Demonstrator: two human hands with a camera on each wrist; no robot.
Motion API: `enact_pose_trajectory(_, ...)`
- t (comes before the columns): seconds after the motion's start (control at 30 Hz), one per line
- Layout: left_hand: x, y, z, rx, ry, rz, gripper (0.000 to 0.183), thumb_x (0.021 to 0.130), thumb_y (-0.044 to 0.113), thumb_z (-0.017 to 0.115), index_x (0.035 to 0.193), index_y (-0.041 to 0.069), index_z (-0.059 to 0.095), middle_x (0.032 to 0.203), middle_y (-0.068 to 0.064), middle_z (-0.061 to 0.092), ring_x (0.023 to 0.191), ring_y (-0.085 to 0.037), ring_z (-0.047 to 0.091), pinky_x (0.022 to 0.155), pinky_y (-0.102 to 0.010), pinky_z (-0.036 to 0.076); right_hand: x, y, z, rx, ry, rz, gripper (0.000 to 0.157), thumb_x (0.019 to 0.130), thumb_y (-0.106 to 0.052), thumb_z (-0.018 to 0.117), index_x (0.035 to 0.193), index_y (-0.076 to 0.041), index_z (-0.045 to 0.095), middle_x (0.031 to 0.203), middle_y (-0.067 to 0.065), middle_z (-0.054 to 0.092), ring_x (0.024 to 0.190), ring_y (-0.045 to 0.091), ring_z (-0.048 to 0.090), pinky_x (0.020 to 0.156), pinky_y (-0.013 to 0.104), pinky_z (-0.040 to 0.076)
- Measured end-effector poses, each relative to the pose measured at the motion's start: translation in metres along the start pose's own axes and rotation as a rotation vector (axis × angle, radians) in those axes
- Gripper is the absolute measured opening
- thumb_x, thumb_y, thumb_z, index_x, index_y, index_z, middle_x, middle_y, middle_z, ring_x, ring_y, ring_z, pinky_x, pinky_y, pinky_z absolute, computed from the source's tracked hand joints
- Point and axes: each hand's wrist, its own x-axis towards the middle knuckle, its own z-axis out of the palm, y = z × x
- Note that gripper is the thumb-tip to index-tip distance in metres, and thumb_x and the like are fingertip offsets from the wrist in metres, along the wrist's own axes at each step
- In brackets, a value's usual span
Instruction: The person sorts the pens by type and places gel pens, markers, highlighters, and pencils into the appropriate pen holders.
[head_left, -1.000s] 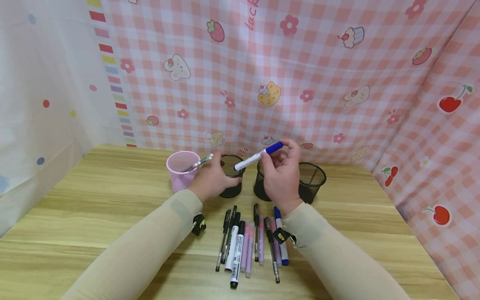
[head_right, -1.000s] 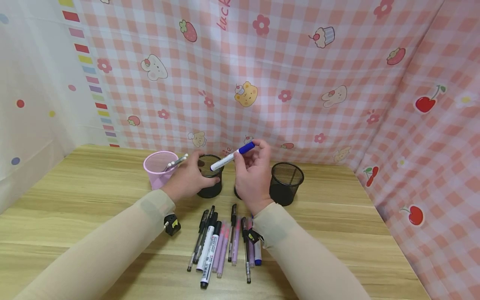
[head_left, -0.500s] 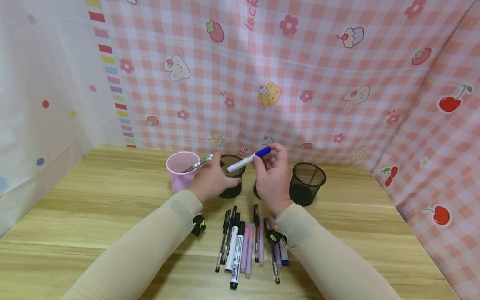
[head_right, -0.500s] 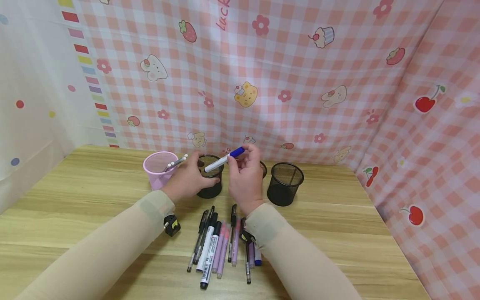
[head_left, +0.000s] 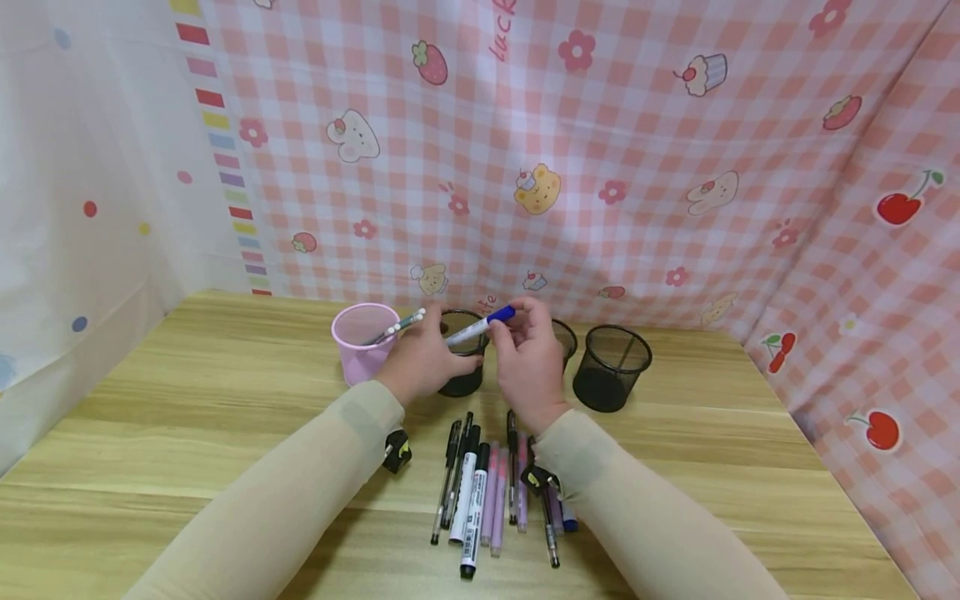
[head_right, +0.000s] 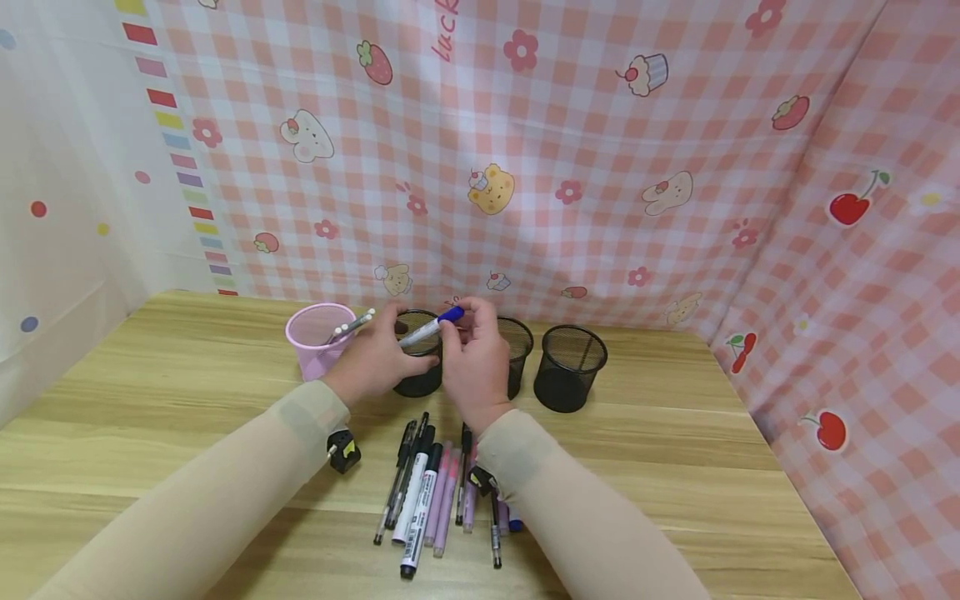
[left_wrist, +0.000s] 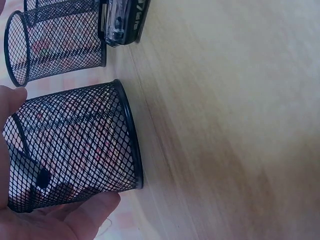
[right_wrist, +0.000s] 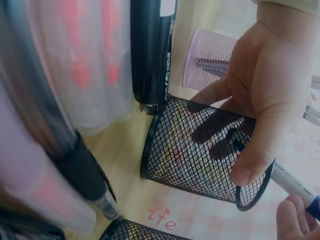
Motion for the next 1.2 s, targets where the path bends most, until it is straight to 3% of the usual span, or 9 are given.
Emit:
enact_pose_trajectory(0.37, 0.0, -0.001, 0.001, 0.007, 0.007, 0.013, 0.098, 0.081, 0.049, 0.088, 0.156, 0.015, 0.036, 0.126, -0.019, 0.065, 0.094, -0.029, 0.069, 0.08, -0.041, 0.06, -0.003, 0.003, 0.007, -0.163, 0.009, -0.036, 0.024, 0.102, -0.008, 0.068, 0.124, -0.007, 0.059, 0.106, 0.015, 0.077, 0.087, 0.026, 0.073, 0.066, 0.023, 0.055)
enact_pose_trajectory(0.83, 0.0, -0.002, 0.001, 0.005, 0.001, 0.002, 0.099, 0.081, 0.053, 0.085, 0.157, 0.018, 0.032, 0.148, -0.022, 0.057, 0.123, -0.04, 0.066, 0.101, -0.05, 0.057, -0.007, -0.002, 0.013, -0.225, -0.077, 0.085, 0.026, 0.101, -0.011, 0.07, 0.126, -0.007, 0.062, 0.109, 0.013, 0.078, 0.075, 0.018, 0.07, 0.057, 0.027, 0.052)
enact_pose_trajectory(1.2, 0.002, -0.003, 0.001, 0.009, 0.007, -0.002, 0.1, 0.08, 0.05, 0.085, 0.158, 0.016, 0.033, 0.148, -0.023, 0.057, 0.126, -0.041, 0.065, 0.103, -0.051, 0.056, -0.007, 0.0, 0.013, -0.297, -0.107, 0.106, 0.023, 0.1, -0.014, 0.072, 0.122, -0.011, 0.065, 0.109, 0.013, 0.079, 0.074, 0.019, 0.069, 0.06, 0.029, 0.053)
